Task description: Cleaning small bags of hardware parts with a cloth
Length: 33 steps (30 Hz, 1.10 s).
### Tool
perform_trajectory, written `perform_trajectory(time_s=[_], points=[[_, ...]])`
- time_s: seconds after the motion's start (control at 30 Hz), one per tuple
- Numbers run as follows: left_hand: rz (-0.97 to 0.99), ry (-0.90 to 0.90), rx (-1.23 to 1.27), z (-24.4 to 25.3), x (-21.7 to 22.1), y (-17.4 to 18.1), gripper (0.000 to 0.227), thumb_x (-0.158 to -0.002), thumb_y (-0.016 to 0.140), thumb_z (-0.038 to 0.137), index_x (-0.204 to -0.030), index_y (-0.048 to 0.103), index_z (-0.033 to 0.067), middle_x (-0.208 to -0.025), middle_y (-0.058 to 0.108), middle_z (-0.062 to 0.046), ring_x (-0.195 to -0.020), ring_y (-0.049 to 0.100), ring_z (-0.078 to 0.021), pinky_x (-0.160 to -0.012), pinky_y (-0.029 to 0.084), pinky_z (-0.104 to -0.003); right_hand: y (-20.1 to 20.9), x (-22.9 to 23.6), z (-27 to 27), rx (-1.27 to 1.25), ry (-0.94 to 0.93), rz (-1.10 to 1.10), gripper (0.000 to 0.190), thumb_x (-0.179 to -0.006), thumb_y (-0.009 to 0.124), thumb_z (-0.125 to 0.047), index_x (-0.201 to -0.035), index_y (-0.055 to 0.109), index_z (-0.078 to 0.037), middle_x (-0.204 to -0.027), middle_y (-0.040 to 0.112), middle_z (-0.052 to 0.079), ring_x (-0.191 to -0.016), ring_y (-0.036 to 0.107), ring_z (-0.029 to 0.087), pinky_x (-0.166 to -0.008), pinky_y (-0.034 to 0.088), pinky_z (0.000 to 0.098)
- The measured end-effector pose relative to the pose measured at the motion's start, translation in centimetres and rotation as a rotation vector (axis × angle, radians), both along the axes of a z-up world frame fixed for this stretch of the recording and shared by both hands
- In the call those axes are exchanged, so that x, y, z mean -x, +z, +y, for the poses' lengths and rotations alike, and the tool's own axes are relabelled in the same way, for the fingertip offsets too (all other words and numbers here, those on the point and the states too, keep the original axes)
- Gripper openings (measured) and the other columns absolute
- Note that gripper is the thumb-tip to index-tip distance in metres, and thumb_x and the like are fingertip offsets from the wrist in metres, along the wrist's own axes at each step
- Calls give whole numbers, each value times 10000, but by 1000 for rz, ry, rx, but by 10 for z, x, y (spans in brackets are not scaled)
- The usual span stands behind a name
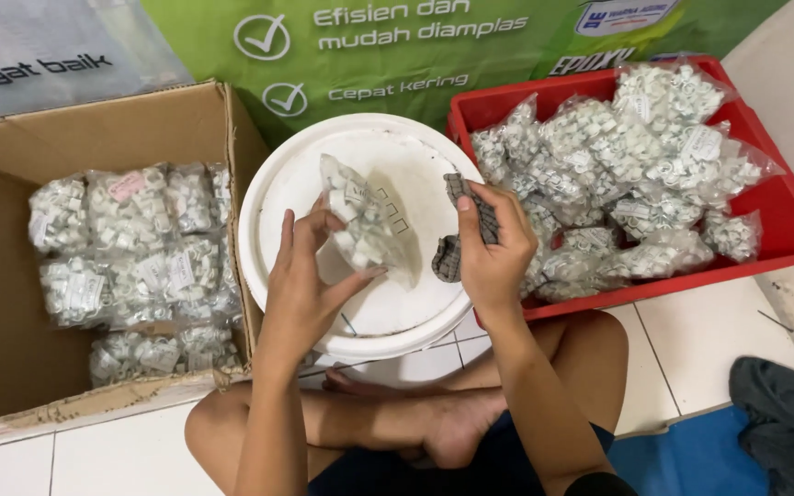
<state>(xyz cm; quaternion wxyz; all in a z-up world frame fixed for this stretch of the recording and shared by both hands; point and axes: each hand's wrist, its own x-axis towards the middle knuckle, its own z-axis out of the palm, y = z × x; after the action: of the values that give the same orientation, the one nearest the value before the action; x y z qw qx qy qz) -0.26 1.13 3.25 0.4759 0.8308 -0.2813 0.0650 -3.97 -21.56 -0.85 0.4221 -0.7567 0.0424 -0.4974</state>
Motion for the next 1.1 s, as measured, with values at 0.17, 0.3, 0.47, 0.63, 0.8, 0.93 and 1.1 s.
perform_trajectory(time_s=[0.17, 0.3, 0.47, 0.63, 0.8, 0.93, 1.1], points=[[-16, 3, -117, 0, 4, -12, 654, -781, 973, 226, -1218, 512, 69, -1283, 725, -289, -1518, 409, -571, -1259, 133, -757, -3, 0, -1, 5, 12, 3, 129, -1087, 722, -22, -1194, 763, 40, -1039, 754, 175, -1002, 757, 323, -868, 572, 444], [7, -6, -166, -2, 7, 0, 797, -737, 948, 35, -1449, 589, 16, -1621, 461, -388, -1578, 160, -619, -1257, 66, -744, -4, 1, -5, 12, 19, 16, 132, -1100, 717, -35, -1200, 759, 38, -1035, 749, 167, -995, 749, 299, -871, 570, 436], [222, -130, 21, 22, -2, 16, 998, -783, 620, -220, -1698, 307, 28, -1739, 234, -376, -1608, 39, -570, -1254, 79, -735, 2, 2, -3, 64, 30, 52, 123, -1073, 747, -46, -1180, 774, 10, -1034, 761, 146, -993, 762, 325, -875, 579, 432], [-15, -158, -45, -9, -15, 2, 672, -929, 609, -130, -1585, 552, 7, -1714, 393, -288, -1638, 174, -483, -1316, 82, -607, 1, 1, -1, 74, 56, 71, 118, -1068, 754, -45, -1172, 784, 2, -1021, 767, 124, -978, 765, 302, -871, 589, 416], [49, -120, -488, -31, -19, -13, 1067, -956, 723, 658, -1715, 306, 36, -1788, 101, -318, -1669, 6, -447, -1311, 25, -623, 3, 2, -2, 101, 86, 71, 126, -1081, 734, -30, -1195, 772, 7, -1026, 751, 132, -971, 755, 306, -891, 583, 428], [100, -141, -477, -39, -3, -19, 1149, -929, 822, 567, -1718, 225, -17, -1764, 30, -379, -1653, -41, -508, -1309, 48, -649, 6, 3, 0, 128, 126, 90, 128, -1084, 730, -38, -1199, 770, 1, -1035, 749, 123, -978, 756, 315, -894, 576, 418], [111, -149, -360, -35, -5, -25, 1053, -1060, 627, 585, -1721, 118, -58, -1799, 28, -307, -1679, -51, -414, -1317, -53, -612, 24, 8, 0, 335, 358, 249, 177, -990, 826, -110, -1166, 817, -116, -1033, 777, 46, -963, 749, 314, -927, 561, 442]])
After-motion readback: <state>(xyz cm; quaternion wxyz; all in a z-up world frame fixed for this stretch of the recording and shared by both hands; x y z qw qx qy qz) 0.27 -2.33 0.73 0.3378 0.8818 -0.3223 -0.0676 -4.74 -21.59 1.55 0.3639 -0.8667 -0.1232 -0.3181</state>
